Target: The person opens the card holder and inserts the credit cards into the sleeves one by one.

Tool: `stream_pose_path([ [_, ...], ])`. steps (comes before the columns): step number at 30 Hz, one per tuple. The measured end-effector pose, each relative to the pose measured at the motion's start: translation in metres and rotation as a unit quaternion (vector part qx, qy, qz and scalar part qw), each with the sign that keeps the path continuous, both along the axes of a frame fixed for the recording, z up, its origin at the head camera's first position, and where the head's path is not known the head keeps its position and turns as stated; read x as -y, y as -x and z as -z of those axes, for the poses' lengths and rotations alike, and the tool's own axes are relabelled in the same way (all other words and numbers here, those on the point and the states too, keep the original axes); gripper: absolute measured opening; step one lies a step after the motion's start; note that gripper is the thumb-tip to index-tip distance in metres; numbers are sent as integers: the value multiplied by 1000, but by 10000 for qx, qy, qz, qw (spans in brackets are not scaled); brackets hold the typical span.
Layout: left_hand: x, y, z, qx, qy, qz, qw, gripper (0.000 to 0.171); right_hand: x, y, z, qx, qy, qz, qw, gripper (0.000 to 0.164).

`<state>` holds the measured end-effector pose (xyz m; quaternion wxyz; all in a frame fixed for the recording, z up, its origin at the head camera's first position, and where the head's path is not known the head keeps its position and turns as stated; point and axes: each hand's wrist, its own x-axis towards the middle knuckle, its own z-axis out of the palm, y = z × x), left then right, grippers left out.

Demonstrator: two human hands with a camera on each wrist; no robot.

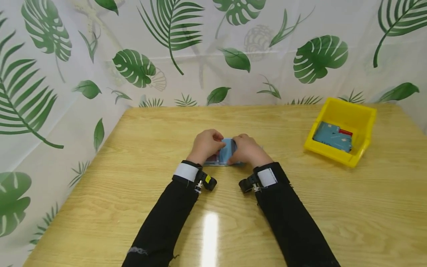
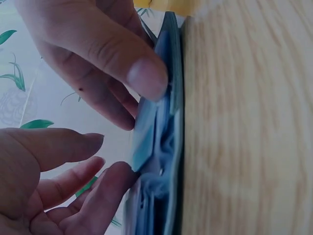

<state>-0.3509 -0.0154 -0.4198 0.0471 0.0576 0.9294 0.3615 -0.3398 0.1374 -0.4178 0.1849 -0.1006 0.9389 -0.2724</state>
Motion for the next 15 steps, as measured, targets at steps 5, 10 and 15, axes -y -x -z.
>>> stream_pose_path([
  [5, 7, -1, -1, 285, -457, 321, 9980, 24, -1, 0, -2, 12, -84, 41, 10000, 90],
  [10, 29, -1, -2, 481, -789, 750, 9929, 31, -1, -1, 0, -31, -77, 77, 9999, 94],
  [15, 58, -3, -5, 445, -302, 387, 9978, 37, -2, 0, 0, -82, -68, 70, 9999, 98],
])
